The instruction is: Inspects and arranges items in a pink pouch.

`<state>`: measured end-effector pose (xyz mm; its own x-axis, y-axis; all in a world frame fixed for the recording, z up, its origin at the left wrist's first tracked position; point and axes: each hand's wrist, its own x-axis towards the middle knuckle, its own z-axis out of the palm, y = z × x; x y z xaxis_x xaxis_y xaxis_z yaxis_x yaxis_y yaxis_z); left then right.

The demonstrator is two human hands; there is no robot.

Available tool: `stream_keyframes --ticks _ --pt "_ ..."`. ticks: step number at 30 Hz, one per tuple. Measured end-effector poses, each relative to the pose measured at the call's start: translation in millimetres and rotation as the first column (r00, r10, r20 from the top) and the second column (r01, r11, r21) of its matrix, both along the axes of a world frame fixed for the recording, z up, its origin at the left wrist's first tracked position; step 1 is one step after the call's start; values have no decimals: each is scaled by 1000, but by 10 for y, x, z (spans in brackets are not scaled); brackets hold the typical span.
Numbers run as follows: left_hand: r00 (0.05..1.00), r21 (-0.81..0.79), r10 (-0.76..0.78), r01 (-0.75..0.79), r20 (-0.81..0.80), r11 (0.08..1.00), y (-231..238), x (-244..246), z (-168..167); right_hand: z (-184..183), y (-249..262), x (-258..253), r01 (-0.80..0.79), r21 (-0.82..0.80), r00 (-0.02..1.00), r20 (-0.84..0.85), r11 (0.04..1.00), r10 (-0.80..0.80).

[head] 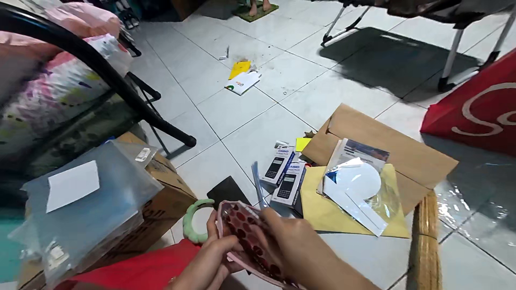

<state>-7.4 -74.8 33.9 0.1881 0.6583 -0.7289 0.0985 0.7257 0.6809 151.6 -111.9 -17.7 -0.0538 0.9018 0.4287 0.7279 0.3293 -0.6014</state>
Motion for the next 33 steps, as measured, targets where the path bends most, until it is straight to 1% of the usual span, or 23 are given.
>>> stream_keyframes --ticks 2,4,6,8,10,12,13,14,15,16,18,20,21,22,23,25,27,28,29,30,31,32,33 --pt "1000 -15 14 -13 14 1000 11 -19 -2 -49 25 153 -26 34 997 -71 999 29" --pt "999 -10 21 -21 37 1000 33 -45 -26 -55 4 279 -8 62 990 -141 998 17" --pt "999 -6 33 -33 33 999 46 -64 -60 -61 -34 378 7 54 971 -240 999 7" --pt "998 -17 41 -40 39 999 57 -79 -74 -73 -61 474 5 -5 927 -374 1000 -7" --pt "998 -29 49 -48 35 998 70 -95 -70 -73 -87 570 23 -139 820 -564 990 -99" --pt "997 -23 76 -75 33 997 96 -147 -49 -124 -50 658 85 -307 629 -721 948 -290" --pt "995 -12 95 -94 39 995 109 -181 -35 -203 -5 711 116 -396 547 -740 911 -391" --pt "993 6 109 -110 44 994 114 -212 -11 -337 44 764 131 -483 501 -721 866 -478" --pt "992 28 121 -123 46 992 111 -236 13 -530 75 813 112 -563 508 -675 819 -534" --pt "991 50 123 -125 49 991 103 -255 38 -753 82 833 71 -626 553 -623 777 -553" --pt "992 95 104 -111 68 989 79 -280 54 -1183 43 776 -62 -715 659 -553 696 -510" --pt "993 101 89 -96 79 990 59 -284 62 -1496 -18 608 -201 -751 686 -566 629 -457" --pt "993 92 96 -102 74 991 53 -280 63 -1617 -39 525 -252 -742 681 -592 622 -430" --pt "993 78 99 -104 72 991 53 -282 62 -1723 -47 467 -281 -714 680 -619 641 -392" --pt "991 67 112 -117 71 991 54 -285 56 -1796 -48 442 -285 -682 691 -633 673 -349" --pt "987 55 141 -146 74 988 66 -306 48 -1713 -74 434 -279 -571 713 -661 772 -231" --pt "982 58 176 -180 63 982 101 -325 54 -1415 -159 345 -318 -289 690 -724 903 11" --pt "980 53 189 -193 63 980 114 -332 51 -1244 -221 276 -349 -120 659 -736 929 153" --pt "977 45 199 -203 74 978 130 -335 38 -1060 -285 217 -365 3 656 -709 931 259" --pt "974 38 208 -212 86 977 152 -320 32 -881 -340 160 -336 72 698 -650 939 300" --pt "973 38 216 -220 84 975 172 -286 31 -743 -374 104 -266 109 763 -583 958 278" --pt "973 33 220 -223 77 974 184 -251 30 -667 -383 47 -167 139 820 -530 976 216" --pt "975 25 213 -215 63 976 194 -226 25 -648 -375 10 -90 163 840 -517 982 163"
